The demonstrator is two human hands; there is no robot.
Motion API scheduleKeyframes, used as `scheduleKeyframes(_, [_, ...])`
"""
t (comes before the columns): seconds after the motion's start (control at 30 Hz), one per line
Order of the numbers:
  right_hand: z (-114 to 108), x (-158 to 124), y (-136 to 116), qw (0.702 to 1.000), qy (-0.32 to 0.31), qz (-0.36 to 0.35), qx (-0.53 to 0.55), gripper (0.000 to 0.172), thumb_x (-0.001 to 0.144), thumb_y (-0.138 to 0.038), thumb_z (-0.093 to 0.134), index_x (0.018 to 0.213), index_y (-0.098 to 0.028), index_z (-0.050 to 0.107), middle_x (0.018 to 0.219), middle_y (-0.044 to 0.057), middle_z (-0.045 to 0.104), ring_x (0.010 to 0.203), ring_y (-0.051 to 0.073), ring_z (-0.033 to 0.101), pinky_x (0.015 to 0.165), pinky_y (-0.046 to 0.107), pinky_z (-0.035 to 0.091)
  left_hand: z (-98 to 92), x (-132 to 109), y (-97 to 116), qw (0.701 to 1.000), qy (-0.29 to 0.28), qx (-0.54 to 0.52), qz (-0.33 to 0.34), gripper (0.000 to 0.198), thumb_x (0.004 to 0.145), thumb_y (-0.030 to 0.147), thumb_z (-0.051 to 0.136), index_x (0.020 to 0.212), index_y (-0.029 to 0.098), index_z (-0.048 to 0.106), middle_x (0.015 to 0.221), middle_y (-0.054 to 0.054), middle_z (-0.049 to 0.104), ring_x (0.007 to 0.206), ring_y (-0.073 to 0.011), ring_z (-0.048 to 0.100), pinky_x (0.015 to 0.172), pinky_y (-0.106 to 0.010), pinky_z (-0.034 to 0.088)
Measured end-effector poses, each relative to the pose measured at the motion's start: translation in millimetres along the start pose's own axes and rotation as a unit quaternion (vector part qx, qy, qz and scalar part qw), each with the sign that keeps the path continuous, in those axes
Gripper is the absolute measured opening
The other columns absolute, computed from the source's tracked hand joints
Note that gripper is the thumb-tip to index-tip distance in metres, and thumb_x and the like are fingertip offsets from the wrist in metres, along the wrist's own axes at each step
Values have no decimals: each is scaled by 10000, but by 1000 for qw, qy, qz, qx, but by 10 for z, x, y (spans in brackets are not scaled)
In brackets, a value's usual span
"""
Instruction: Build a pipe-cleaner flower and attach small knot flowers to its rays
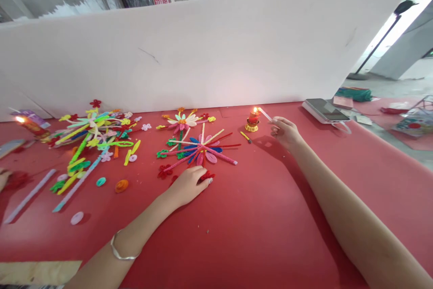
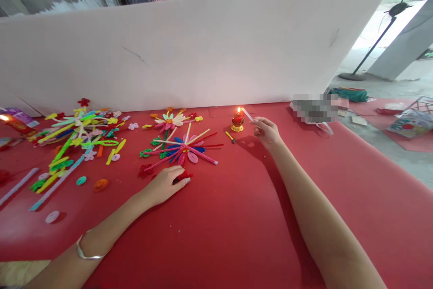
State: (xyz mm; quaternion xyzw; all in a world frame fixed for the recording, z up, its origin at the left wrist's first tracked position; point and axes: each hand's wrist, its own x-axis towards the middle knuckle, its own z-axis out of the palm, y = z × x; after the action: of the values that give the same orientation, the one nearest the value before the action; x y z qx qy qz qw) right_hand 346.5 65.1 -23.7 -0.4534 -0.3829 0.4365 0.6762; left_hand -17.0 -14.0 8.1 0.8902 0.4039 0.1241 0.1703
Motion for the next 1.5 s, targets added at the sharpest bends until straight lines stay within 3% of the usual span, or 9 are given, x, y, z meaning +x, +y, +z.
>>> scheduleKeyframes(0.63, [31,-31,-34,1000,16,16,19,252,538,-334,771,696,-239,599,759,-8,641,467,44,422,415,209,365,-7,-1,10,1000,-6,4,-5,255,879,351,409,701,183,477,749,-16,526,693,-149,506,644,-260,379])
scheduleKeyframes(1.5, [23,-37,-9,1000,7,17,2,223,584,-336,746,708,-239,589,776,-2,631,478,55,410,428,233,344,-9,0,13,1000,-7,-3,-6,259,880,355,406,707,181,490,757,-23,536,700,-155,511,647,-265,383])
